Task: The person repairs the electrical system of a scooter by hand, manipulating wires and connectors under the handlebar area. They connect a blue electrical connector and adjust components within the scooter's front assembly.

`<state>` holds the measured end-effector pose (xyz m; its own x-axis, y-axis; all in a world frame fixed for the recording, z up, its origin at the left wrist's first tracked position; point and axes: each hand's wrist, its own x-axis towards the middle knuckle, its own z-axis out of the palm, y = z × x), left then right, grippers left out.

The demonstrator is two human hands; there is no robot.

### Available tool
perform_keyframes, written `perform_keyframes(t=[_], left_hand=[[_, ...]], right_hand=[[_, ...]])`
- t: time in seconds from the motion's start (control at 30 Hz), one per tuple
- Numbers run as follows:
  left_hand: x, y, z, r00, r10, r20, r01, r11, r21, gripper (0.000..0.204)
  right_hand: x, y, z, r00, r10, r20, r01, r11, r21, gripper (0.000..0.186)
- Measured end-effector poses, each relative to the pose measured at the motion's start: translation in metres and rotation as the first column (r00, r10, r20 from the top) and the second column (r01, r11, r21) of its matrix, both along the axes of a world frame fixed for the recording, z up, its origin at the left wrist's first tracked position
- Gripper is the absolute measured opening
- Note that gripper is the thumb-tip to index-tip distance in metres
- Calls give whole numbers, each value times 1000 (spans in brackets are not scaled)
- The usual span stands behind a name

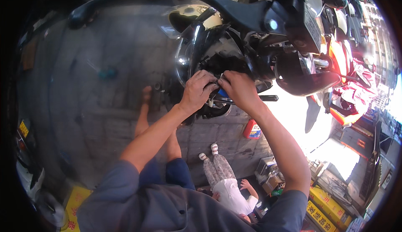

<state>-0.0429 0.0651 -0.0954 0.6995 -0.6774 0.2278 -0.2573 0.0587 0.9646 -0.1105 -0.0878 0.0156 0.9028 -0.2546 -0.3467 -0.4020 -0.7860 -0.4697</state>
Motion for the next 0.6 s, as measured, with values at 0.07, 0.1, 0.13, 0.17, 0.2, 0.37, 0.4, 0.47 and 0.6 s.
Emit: perform_keyframes(t=[0.07,0.1,0.13,0.17,0.2,0.37,0.4,0.47,0.6], left_hand=[[2,1,3,996,-54,-76,56,998,27,17],[8,2,6,992,-71,-106,76,996,42,18],[12,3,3,974,-116,-193,126,991,41,19],[14,5,4,974,-140,-178,150,987,48,19],[16,8,5,974,-159,-162,170,984,57,19],[22,8,11,969,-218,-114,227,971,73,22],[22,7,11,964,-233,-125,242,968,63,22],[23,5,10,954,-263,-147,271,961,44,22],[22,-2,11,964,-261,-54,263,964,29,22]], right_hand=[[-1,0,3,1000,-3,-4,3,1000,29,22],[0,0,5,1000,-10,-11,10,999,47,22],[-1,-1,7,1000,-16,-18,17,998,64,21],[-2,-2,8,999,-20,-25,22,996,82,21],[-5,-1,8,1000,-4,-9,4,999,47,20],[-16,2,6,998,30,55,-29,999,-15,18],[-18,1,4,998,19,61,-19,1000,5,17],[-22,2,2,997,-4,71,1,999,45,17],[-23,7,3,995,68,76,-58,990,-127,16]])
